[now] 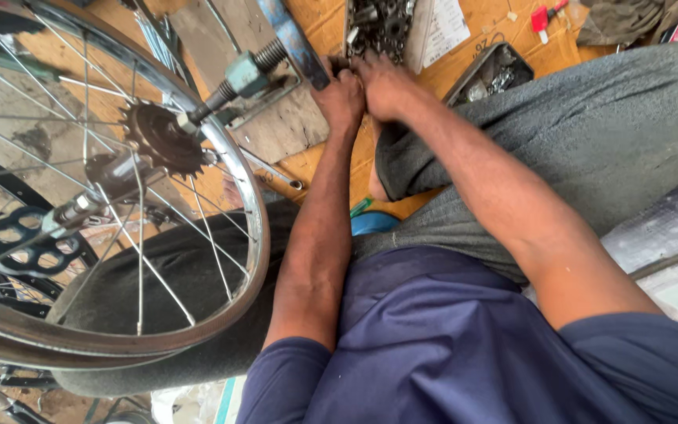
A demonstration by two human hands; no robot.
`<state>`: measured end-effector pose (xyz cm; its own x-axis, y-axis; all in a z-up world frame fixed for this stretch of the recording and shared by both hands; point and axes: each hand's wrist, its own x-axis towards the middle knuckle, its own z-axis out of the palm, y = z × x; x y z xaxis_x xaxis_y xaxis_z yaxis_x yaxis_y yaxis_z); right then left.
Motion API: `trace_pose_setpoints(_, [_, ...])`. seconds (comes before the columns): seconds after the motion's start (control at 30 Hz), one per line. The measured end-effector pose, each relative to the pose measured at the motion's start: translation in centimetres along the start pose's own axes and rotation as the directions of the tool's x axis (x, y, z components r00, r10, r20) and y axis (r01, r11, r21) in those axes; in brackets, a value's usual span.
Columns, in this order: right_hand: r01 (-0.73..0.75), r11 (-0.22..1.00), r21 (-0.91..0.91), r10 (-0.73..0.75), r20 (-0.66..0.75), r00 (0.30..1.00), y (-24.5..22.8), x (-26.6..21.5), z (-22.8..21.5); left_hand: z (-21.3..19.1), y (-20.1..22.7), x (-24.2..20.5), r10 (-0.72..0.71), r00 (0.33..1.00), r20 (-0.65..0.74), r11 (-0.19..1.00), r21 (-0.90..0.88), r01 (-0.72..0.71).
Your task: The person is sitting on the floor in a workshop, repairing a bicycle wheel mounted on a truing stand. They use a spoke wrench to tighten and adjust the spokes, spinning the wheel periodically to check alignment.
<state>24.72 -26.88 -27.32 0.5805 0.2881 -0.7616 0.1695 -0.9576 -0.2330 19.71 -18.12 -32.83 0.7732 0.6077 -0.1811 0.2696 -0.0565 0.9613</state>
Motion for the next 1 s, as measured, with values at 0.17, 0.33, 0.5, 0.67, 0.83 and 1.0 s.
trace_pose_setpoints(0.17, [0.131, 0.985, -0.11, -0.15, -0.191, 0.97, 2.5, 1.7, -0.1, 0.6, -1.9, 0.2, -0.037, 0.999, -0.023, 0.98, -0.198, 0.032])
trace_pose_setpoints(0.33, [0.177, 0.943, -0.281, -0.297, -0.474, 0.829, 6.6, 1.7, -4.2, 0.7, -4.3, 0.4, 0.093, 0.994, 0.053, 0.996, -0.014, -0.092])
trace_pose_setpoints(0.5, [0.026, 0.906, -0.423, -0.316, -0.633, 0.706, 7.3, 4.9, -3.5, 0.6, -0.8, 0.1, 0.002, 0.999, -0.035, 0.99, -0.142, -0.007])
trace_pose_setpoints(0.67, [-0.015, 0.999, 0.032, 0.028, -0.478, 0.878, 8.2, 5.3, -4.8, 0.0, 1.3, 0.1, -0.096, 0.995, 0.002, 0.971, -0.219, 0.094])
trace_pose_setpoints(0.83, [0.022, 0.999, 0.031, -0.005, -0.461, 0.888, 8.6, 5.9, -4.7, 0.1, 1.1, 0.4, -0.088, 0.996, -0.006, 0.983, -0.159, 0.086])
trace_pose_setpoints(1.0, [0.013, 0.945, -0.327, -0.182, -0.492, 0.851, 8.1, 6.5, -3.0, -0.4, 1.8, 0.9, -0.06, 0.997, -0.049, 0.998, 0.021, 0.061])
